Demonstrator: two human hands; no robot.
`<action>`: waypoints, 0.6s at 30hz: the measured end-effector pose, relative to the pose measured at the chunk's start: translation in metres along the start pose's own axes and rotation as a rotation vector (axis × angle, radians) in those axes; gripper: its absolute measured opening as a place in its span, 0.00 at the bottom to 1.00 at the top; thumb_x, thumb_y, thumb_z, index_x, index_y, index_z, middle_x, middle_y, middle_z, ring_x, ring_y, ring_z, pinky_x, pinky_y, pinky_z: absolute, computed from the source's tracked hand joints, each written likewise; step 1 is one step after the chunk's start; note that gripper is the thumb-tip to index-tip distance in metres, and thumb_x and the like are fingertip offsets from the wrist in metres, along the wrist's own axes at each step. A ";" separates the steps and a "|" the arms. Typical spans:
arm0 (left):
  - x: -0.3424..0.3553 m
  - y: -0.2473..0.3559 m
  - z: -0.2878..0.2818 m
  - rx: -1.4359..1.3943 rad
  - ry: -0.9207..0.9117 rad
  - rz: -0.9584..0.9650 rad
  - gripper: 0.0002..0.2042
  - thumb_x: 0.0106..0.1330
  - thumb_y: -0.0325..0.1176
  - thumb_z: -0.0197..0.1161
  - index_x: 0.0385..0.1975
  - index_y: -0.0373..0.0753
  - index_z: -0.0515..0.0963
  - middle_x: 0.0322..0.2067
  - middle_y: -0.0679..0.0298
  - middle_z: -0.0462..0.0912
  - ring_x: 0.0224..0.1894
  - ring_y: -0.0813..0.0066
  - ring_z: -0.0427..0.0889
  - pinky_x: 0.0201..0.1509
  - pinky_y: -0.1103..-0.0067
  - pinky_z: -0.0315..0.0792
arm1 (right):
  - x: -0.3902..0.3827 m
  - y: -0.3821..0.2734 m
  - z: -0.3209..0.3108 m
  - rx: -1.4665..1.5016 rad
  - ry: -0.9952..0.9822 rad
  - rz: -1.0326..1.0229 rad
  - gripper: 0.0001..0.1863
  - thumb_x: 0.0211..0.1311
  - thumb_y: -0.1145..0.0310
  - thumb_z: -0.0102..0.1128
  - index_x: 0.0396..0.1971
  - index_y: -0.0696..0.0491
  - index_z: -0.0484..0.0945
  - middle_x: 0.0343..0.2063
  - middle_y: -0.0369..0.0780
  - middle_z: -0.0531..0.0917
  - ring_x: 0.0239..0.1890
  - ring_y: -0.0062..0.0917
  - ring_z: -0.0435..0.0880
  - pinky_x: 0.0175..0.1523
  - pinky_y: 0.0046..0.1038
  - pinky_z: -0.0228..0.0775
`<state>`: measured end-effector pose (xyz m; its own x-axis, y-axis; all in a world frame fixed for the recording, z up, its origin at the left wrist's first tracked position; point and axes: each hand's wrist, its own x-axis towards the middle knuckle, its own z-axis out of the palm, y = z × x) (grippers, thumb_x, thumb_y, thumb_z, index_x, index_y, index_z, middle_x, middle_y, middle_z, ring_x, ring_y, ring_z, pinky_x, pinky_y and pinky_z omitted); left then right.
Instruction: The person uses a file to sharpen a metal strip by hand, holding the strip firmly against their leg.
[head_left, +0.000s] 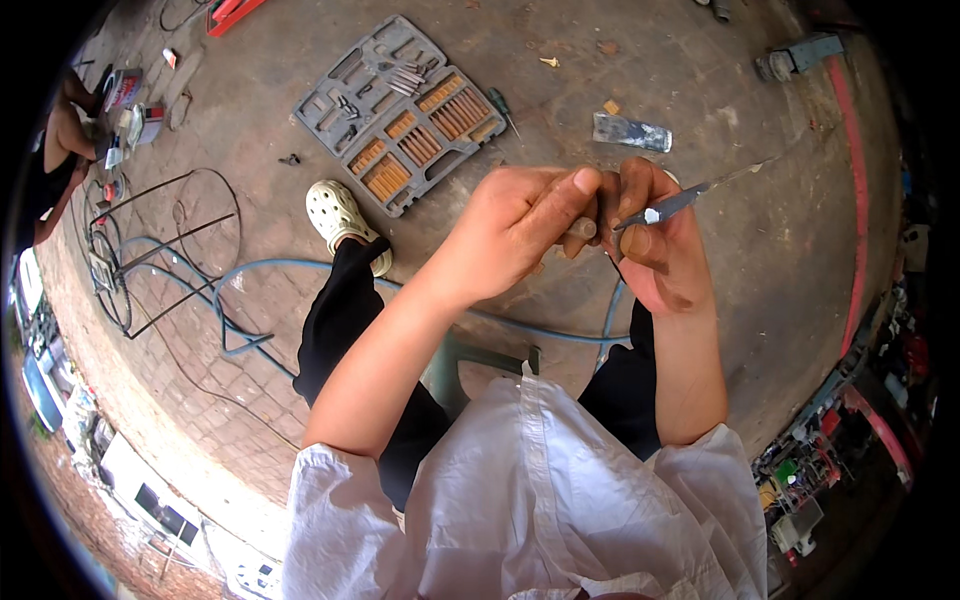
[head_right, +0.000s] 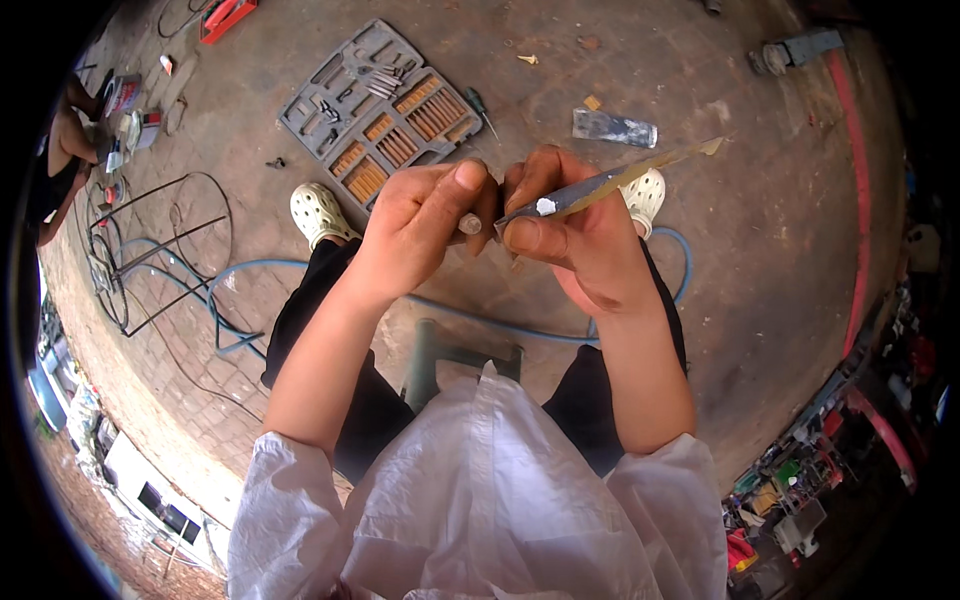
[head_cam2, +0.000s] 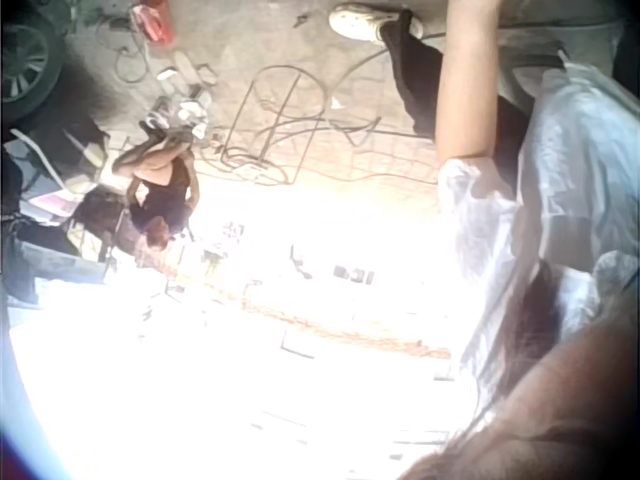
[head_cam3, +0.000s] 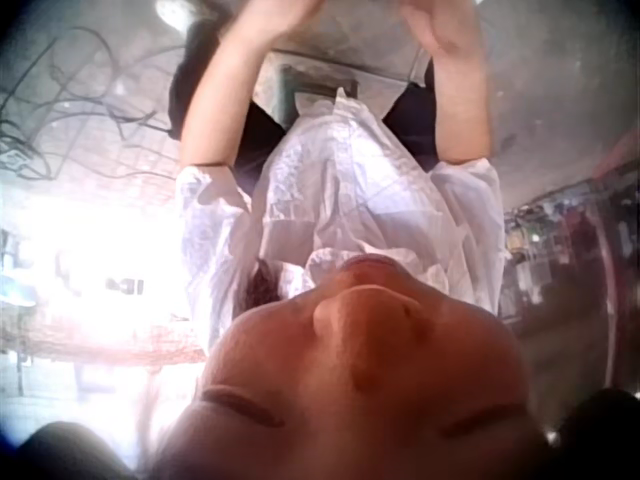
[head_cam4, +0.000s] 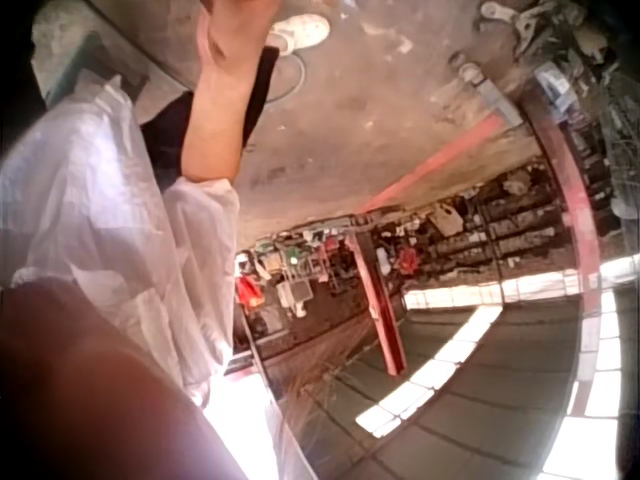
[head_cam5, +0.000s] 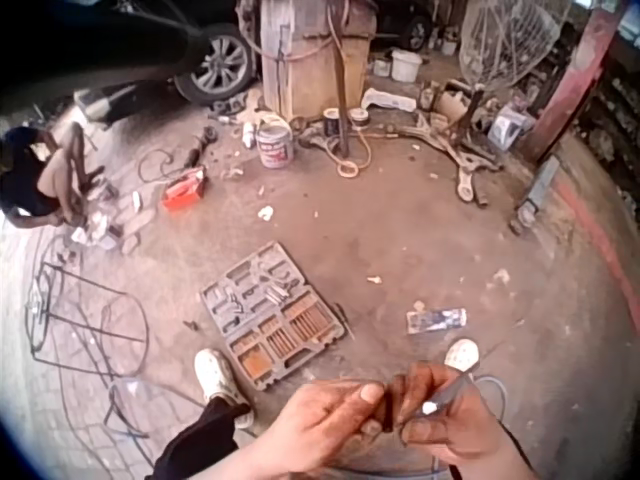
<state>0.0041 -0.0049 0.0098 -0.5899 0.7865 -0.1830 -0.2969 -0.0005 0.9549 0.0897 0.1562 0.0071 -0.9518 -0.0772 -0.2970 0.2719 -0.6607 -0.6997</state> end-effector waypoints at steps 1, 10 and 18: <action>0.001 0.002 0.002 -0.009 0.038 -0.026 0.23 0.72 0.45 0.43 0.21 0.35 0.74 0.18 0.67 0.75 0.22 0.84 0.68 0.26 0.85 0.62 | 0.001 -0.001 -0.001 0.027 0.036 -0.014 0.14 0.47 0.74 0.69 0.30 0.53 0.71 0.28 0.33 0.72 0.35 0.18 0.72 0.42 0.21 0.63; 0.008 -0.011 0.006 0.107 0.181 0.007 0.18 0.71 0.41 0.48 0.25 0.33 0.73 0.19 0.69 0.70 0.21 0.84 0.65 0.24 0.84 0.61 | 0.005 0.002 0.004 0.075 0.155 -0.043 0.10 0.56 0.72 0.64 0.34 0.54 0.70 0.28 0.33 0.73 0.31 0.18 0.72 0.38 0.22 0.66; 0.020 -0.019 0.008 0.282 0.320 0.138 0.16 0.70 0.38 0.52 0.24 0.32 0.72 0.15 0.67 0.66 0.18 0.81 0.63 0.22 0.80 0.60 | 0.011 0.004 0.003 0.075 0.280 -0.048 0.07 0.60 0.71 0.60 0.34 0.54 0.70 0.28 0.32 0.73 0.30 0.15 0.72 0.37 0.20 0.68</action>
<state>0.0039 0.0154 -0.0101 -0.8253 0.5604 -0.0698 -0.0089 0.1108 0.9938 0.0804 0.1500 0.0030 -0.8844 0.1576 -0.4393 0.2059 -0.7129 -0.6703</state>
